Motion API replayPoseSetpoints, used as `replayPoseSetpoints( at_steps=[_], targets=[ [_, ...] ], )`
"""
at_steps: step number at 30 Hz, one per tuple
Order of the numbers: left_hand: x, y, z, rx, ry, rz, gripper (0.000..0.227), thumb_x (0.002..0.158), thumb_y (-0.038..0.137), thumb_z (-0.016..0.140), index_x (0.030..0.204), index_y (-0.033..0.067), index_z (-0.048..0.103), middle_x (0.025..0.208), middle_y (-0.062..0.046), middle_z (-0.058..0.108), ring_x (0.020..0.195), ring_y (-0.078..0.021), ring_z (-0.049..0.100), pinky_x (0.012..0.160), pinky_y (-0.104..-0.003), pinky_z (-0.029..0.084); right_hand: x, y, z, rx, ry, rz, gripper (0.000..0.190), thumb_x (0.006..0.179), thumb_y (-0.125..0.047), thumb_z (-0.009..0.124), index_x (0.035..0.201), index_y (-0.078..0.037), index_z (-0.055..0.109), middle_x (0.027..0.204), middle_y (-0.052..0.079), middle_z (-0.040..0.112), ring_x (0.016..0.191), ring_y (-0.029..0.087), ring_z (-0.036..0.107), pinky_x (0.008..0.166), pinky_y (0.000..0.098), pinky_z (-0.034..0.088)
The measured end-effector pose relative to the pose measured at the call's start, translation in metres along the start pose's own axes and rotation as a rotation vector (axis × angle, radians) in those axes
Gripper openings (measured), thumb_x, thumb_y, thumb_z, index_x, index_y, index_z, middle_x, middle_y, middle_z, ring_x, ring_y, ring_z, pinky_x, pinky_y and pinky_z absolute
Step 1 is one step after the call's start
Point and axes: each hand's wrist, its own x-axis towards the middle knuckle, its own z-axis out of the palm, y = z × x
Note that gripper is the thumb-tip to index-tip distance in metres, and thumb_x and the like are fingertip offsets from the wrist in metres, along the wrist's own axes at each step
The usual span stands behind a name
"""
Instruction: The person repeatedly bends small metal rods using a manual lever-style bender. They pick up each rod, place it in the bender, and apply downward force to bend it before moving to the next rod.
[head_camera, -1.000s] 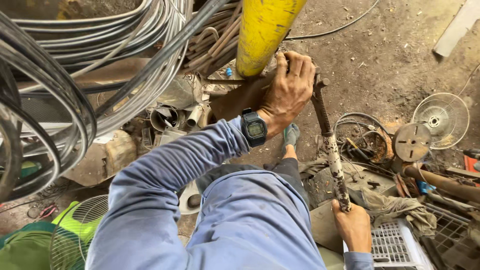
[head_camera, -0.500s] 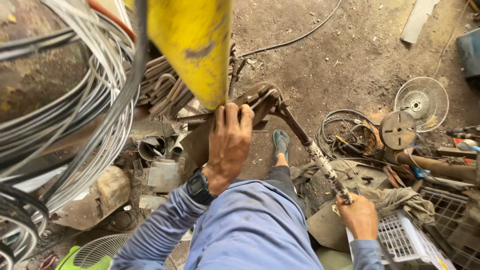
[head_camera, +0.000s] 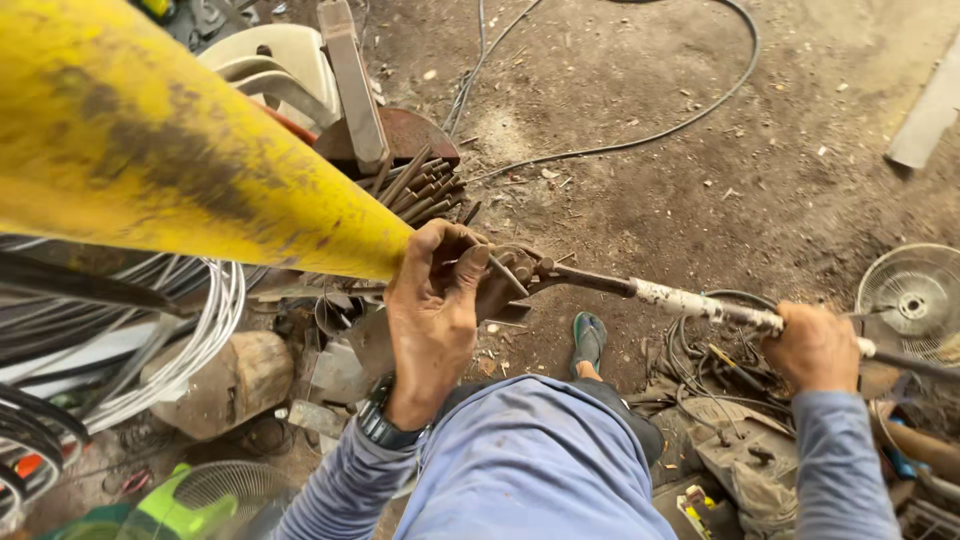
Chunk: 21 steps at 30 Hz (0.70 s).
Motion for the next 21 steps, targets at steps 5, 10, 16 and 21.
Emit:
replayPoseSetpoints(
  at_steps=[5,10,16,21],
  targets=[
    [-0.004,0.020,0.006,0.438,0.030,0.182,0.019,0.103,0.000,0.066,0.120,0.0035,0.059,0.111,-0.013,0.062,0.100,-0.0297,0.066,0.088,-0.035,0.055,0.100,0.006,-0.018,-0.104,-0.085,-0.204,0.028,0.100,-0.026,0.067,0.078,-0.010,0.062,0.072,0.008,0.064,0.066,0.021,0.060,0.072,0.0396,0.052],
    [0.000,0.021,0.019,0.508,-0.047,0.223,0.029,0.097,-0.005,0.065,0.124,0.0049,0.058,0.119,-0.014,0.062,0.109,-0.0335,0.066,0.093,-0.040,0.054,0.173,-0.003,-0.034,-0.201,0.000,-0.412,0.023,0.101,-0.020,0.064,0.080,-0.013,0.063,0.079,0.006,0.061,0.075,0.021,0.059,0.077,0.0386,0.051],
    [0.001,0.011,0.042,0.721,-0.196,0.284,0.045,0.083,-0.010,0.063,0.124,0.0066,0.059,0.119,-0.013,0.062,0.110,-0.0310,0.063,0.086,-0.037,0.059,0.240,-0.041,-0.060,-0.257,0.007,-0.545,0.015,0.090,-0.024,0.071,0.079,-0.015,0.068,0.079,0.004,0.067,0.083,0.022,0.066,0.094,0.0442,0.048],
    [-0.009,-0.005,0.095,0.976,-0.283,0.389,0.036,0.089,0.006,0.068,0.124,0.0032,0.063,0.112,-0.010,0.062,0.105,-0.0254,0.061,0.080,-0.034,0.062,0.267,-0.061,-0.075,-0.297,-0.179,-0.523,0.009,0.095,-0.021,0.067,0.088,-0.016,0.072,0.082,0.007,0.070,0.081,0.024,0.068,0.087,0.0420,0.050]
  ],
)
